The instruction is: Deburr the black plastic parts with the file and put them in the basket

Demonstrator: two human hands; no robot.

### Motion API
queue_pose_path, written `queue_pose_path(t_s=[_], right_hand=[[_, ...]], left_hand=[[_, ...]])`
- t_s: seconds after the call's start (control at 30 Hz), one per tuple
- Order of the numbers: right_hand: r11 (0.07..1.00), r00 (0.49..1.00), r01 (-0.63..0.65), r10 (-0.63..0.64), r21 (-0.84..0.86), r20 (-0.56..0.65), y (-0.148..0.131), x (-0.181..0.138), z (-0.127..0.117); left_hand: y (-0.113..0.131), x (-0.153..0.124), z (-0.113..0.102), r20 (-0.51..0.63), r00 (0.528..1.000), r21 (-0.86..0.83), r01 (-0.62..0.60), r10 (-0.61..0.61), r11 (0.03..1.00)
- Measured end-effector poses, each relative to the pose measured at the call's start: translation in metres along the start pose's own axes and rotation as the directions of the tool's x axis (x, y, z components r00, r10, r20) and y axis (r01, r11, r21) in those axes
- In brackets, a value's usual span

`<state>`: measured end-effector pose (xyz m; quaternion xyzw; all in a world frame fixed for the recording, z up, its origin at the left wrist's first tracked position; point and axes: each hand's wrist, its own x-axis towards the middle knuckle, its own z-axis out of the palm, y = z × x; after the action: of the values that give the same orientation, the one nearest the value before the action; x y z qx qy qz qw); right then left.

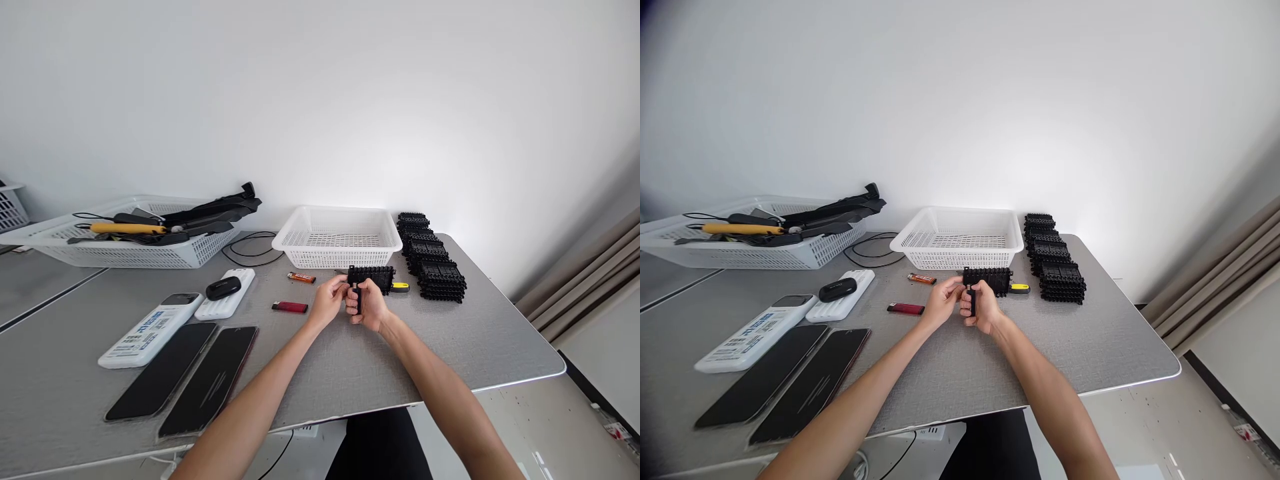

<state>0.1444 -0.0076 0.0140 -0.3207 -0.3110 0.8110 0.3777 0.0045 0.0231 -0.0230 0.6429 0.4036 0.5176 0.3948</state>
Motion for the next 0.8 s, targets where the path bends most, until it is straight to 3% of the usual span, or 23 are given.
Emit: queue_pose_path(t_s=[0.37, 0.8], right_hand=[[0.989, 1.000, -0.017, 0.018, 0.147, -0.003, -0.006, -0.003, -0.006], [0.967, 0.995, 0.075, -0.057, 0.244, -0.077, -0.025, -0.011, -0.023]], left_hand=[[0.002, 0.001, -0.004, -0.007, 1.000, -0.089, 0.027, -0.028, 0.996], [0.007, 0.003, -0.011, -0.046, 0.994, -0.199, 0.088, -0.099, 0.976]])
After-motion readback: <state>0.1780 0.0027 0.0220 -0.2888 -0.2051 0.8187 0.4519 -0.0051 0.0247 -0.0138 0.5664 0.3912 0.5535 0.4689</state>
